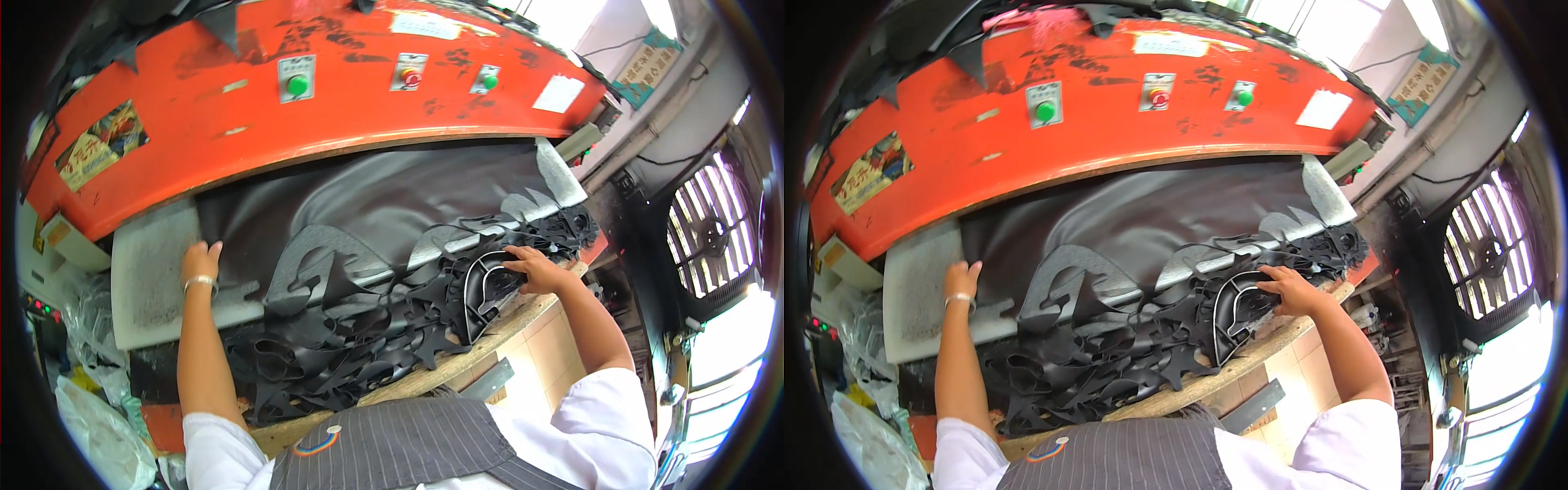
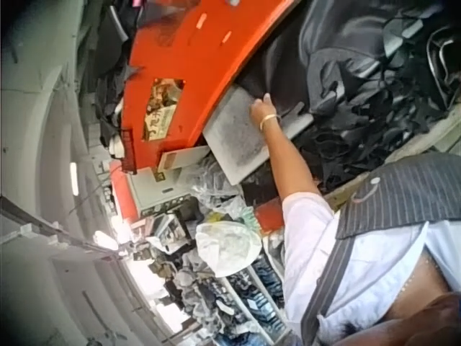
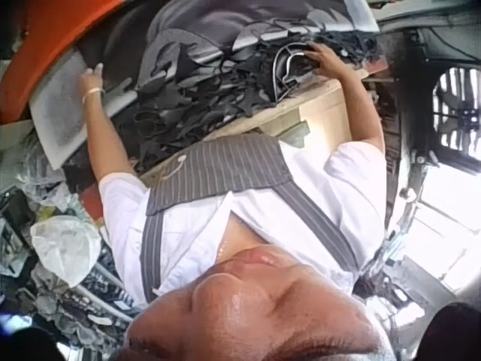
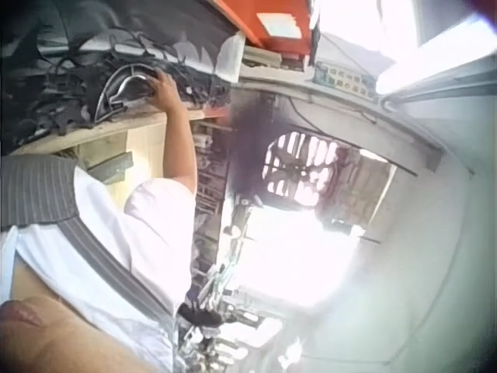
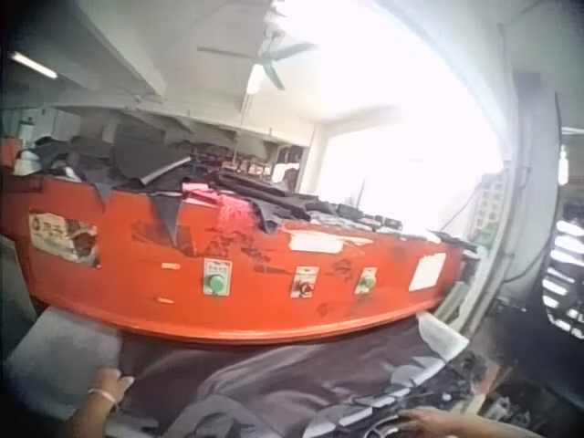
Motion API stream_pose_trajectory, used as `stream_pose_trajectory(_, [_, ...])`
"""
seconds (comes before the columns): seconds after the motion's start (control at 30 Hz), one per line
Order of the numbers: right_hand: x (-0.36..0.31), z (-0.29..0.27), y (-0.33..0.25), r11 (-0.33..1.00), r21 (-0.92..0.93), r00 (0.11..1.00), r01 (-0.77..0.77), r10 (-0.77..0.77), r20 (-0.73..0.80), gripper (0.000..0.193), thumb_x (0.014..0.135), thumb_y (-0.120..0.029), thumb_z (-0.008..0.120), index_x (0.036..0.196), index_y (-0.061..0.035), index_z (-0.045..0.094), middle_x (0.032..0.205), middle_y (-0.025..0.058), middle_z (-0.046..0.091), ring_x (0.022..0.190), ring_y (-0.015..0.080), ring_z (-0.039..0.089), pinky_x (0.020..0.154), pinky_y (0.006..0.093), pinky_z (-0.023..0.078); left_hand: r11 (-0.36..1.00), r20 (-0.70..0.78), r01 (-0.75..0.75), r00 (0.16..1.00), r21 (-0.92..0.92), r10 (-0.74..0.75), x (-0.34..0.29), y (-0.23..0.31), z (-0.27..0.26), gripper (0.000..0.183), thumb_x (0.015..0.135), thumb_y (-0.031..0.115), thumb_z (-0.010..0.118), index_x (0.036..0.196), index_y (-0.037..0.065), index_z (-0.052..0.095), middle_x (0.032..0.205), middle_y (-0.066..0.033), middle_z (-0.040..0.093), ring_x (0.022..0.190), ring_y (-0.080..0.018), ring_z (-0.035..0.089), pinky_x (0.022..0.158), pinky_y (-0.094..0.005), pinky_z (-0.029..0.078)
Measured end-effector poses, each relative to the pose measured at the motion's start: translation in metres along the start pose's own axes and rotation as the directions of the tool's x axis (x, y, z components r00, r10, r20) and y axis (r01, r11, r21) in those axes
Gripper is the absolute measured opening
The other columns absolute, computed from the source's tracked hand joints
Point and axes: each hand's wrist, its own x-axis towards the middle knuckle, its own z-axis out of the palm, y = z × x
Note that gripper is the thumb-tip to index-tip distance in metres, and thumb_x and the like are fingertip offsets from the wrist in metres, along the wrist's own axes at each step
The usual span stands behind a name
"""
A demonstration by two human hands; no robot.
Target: Operating a hydraulic press machine with a metal die to cut specific shapes out of a large leather sheet.
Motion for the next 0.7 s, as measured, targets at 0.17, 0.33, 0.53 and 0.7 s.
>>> stream_pose_trajectory(0.17, [0.009,0.016,0.061,0.983,0.158,0.986,-0.098,0.074,0.151,0.068,0.065,-0.020,0.081,0.128,-0.0102,0.060,0.140,0.0171,0.048,0.127,0.0339,0.047,0.106,0.0411,0.038,0.999,0.002,0.031,1.000,0.025,-0.031,-0.036,-0.017,-0.010,0.048,0.086,0.040,0.066,0.074,-0.005,0.054,0.081,-0.0287,0.057,0.074,-0.0477,0.053,0.067,-0.0509,0.042])
stream_pose_trajectory(0.33, [0.058,-0.015,0.120,0.534,0.781,0.787,-0.325,0.610,-0.089,0.053,0.079,-0.025,0.075,0.123,-0.0004,0.061,0.112,0.0172,0.067,0.105,0.0252,0.062,0.094,0.0339,0.046,0.995,-0.412,-0.001,0.910,0.097,0.041,-0.064,-0.006,-0.036,0.029,0.084,0.021,0.068,0.104,0.001,0.060,0.102,-0.0199,0.062,0.096,-0.0394,0.057,0.085,-0.0449,0.044])
stream_pose_trajectory(0.53, [0.115,0.017,0.265,0.215,0.868,0.416,-0.448,0.909,-0.010,0.056,0.077,-0.037,0.074,0.110,0.0081,0.065,0.109,0.0252,0.067,0.104,0.0326,0.065,0.090,0.0385,0.049,0.923,-0.175,-0.293,0.951,-0.250,0.255,-0.137,0.179,-0.036,0.026,0.079,0.011,0.066,0.103,0.004,0.061,0.104,-0.0141,0.060,0.102,-0.0324,0.054,0.092,-0.0428,0.041])
stream_pose_trajectory(0.7, [0.126,0.017,0.309,0.220,0.587,0.197,-0.779,0.975,-0.103,0.072,0.077,-0.051,0.070,0.127,-0.0018,0.056,0.132,0.0217,0.055,0.124,0.0370,0.052,0.101,0.0478,0.044,0.912,0.205,-0.150,0.948,-0.382,0.242,-0.185,0.287,-0.008,0.041,0.073,0.019,0.075,0.108,0.003,0.060,0.092,-0.0136,0.064,0.087,-0.0294,0.059,0.082,-0.0410,0.047])
